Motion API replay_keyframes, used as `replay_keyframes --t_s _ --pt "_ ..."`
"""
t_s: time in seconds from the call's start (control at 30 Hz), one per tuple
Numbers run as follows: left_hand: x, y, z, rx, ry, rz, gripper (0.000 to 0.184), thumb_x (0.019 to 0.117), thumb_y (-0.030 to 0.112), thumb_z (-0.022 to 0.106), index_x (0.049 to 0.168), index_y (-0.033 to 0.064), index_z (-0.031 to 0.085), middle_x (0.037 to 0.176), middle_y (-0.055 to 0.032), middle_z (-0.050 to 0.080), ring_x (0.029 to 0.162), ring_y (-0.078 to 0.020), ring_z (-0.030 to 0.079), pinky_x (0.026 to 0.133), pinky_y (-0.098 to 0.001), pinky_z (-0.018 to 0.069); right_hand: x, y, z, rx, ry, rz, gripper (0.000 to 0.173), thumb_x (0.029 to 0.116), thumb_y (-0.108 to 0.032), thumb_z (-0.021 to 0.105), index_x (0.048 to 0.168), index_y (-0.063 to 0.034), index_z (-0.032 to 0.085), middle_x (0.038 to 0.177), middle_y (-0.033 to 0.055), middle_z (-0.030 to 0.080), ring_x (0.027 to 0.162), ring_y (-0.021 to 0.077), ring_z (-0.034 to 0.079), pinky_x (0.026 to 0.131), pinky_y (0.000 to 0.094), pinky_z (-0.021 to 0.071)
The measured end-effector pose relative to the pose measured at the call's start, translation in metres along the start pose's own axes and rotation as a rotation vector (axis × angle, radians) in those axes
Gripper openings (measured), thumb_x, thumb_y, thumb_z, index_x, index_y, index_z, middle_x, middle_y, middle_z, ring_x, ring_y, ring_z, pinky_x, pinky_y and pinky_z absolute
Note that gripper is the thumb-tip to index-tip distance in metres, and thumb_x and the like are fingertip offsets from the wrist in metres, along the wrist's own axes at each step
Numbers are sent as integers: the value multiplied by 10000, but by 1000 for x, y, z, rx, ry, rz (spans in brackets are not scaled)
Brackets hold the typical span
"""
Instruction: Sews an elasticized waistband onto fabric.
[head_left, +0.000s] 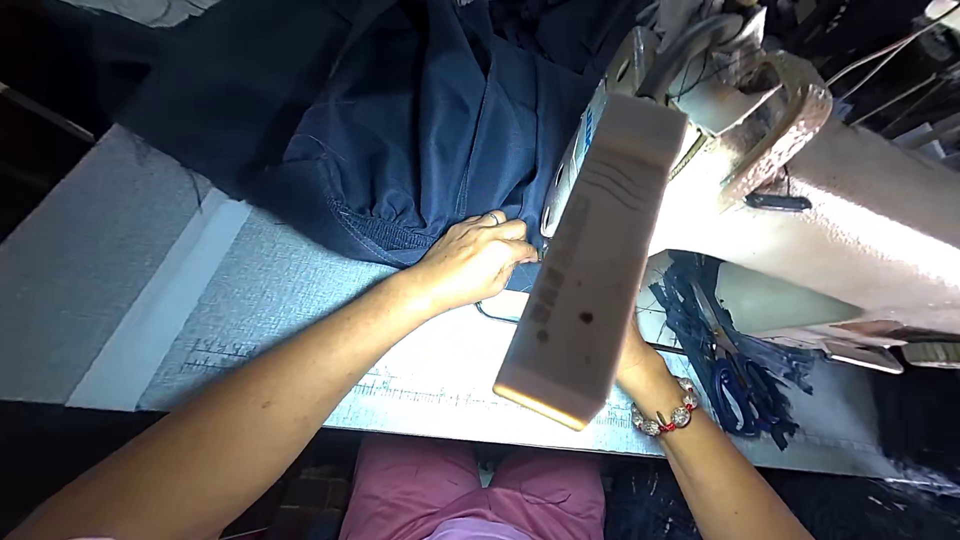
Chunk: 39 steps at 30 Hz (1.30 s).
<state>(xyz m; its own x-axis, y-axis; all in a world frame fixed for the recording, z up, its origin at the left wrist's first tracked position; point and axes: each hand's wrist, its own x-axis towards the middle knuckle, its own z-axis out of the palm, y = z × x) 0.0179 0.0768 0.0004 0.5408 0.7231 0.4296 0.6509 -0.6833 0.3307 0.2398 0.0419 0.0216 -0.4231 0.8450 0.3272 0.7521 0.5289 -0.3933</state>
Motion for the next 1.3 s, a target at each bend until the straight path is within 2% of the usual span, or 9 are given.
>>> replay_keyframes --t_s 0.1,0.2,0.43,0.57,0.8,0.9,1.03,1.17,1.3 --pt "-2 -21 26 -3 53 61 282 1014 177 474 998 179 756 871 -16 611 860 -210 601 754 -379 503 1 5 2 -57 -2 -14 258 948 -249 654 1103 -80 773 1064 177 734 1033 380 673 855 568 498" --pt "-1 -24 26 -25 -8 45 286 1015 178 472 1012 179 759 894 -21 621 904 -214 616 782 -398 507 9 15 6 -85 -106 37 342 967 -113 550 1221 -186 766 1251 180 661 1141 381 606 913 594 449" --pt "5 -42 44 2 91 117 263 1019 190 496 966 196 753 870 -3 607 877 -196 615 767 -380 517 13 29 8 -118 -61 -10 401 971 -98 508 1229 -266 766 1188 176 682 1074 363 630 916 593 445" --pt "18 -53 41 13 87 163 268 1008 160 489 954 175 751 883 -25 621 899 -223 625 786 -403 520 20 33 12 -123 -93 57 364 1006 -133 501 1268 -208 742 1284 191 675 1225 411 592 1027 642 394" --pt "35 -65 36 49 61 158 255 1010 151 500 916 138 737 906 -48 649 938 -248 640 851 -422 526 22 39 14 -138 -66 62 333 1033 -207 505 1268 -140 733 1234 172 706 1189 376 632 1012 602 455" --pt "36 -64 34 52 90 159 252 1006 150 512 922 135 748 897 -56 660 924 -258 651 840 -430 533 -7 27 -8 -303 -81 -136 375 995 -174 523 1327 -173 698 1220 165 713 1119 405 655 898 594 484" --pt "36 -63 35 18 124 140 238 1020 188 515 984 94 731 906 -85 683 909 -267 679 872 -427 535 -55 20 -62 -326 -149 -356 282 963 -204 565 1152 -207 774 1177 139 719 1027 344 677 829 502 514" --pt "39 -67 34 -42 46 50 224 1007 223 573 1061 66 724 955 -102 685 966 -276 680 945 -444 523 -75 43 -125 -370 11 -295 218 997 -229 570 1110 -192 752 1128 156 699 1027 310 654 860 459 502" --pt "41 -68 32 -110 66 60 190 975 199 599 938 80 743 890 -95 667 912 -270 668 864 -453 540 -78 69 -187 -448 173 -160 222 1007 -143 583 1049 4 743 1055 254 667 1045 313 635 953 375 500"
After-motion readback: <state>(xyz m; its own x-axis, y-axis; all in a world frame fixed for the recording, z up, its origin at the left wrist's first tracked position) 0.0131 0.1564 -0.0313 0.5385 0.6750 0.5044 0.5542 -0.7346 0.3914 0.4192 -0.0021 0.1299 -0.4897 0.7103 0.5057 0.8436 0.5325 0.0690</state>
